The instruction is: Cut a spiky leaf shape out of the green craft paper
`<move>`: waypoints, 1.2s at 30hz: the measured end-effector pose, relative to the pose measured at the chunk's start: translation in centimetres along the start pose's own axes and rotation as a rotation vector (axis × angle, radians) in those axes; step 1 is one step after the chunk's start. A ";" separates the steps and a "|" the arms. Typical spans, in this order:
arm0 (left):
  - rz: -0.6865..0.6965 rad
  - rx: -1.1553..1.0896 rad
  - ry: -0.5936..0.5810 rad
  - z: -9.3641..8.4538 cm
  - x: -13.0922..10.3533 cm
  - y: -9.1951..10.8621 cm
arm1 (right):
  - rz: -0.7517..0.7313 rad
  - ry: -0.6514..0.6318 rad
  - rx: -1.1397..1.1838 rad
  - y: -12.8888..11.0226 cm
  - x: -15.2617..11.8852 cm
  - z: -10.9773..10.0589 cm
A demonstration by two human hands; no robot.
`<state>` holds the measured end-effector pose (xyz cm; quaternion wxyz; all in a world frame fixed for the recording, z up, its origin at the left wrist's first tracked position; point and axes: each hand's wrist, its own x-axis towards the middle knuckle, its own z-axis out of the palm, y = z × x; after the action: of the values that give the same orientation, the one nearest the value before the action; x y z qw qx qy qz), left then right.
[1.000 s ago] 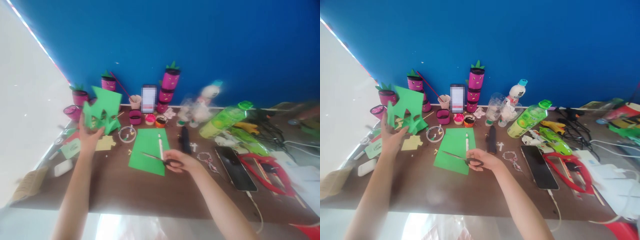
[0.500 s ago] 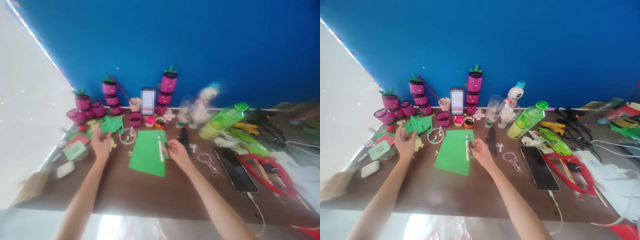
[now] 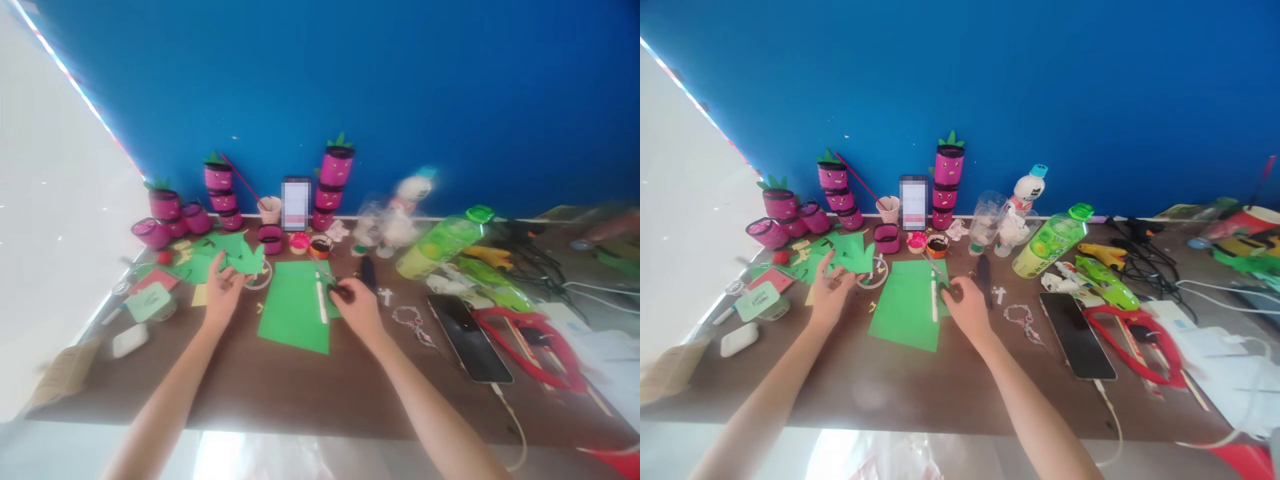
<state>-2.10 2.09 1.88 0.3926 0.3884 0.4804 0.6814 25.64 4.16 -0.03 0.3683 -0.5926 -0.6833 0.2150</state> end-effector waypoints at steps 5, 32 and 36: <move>-0.112 0.005 -0.131 0.7 -0.8 -0.7 | -0.034 0.012 -0.060 0.2 0.0 -0.1; 0.576 1.286 -0.379 -1.8 0.4 -1.8 | -0.219 0.091 -0.283 1.9 0.4 0.1; 0.587 1.298 -0.420 -1.7 0.4 -2.0 | -0.237 0.099 -0.275 2.0 0.6 0.1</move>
<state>-3.47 2.30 -0.38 -0.0307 0.7768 0.5778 0.2488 26.86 5.14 -1.46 0.3398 -0.5625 -0.7524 0.0454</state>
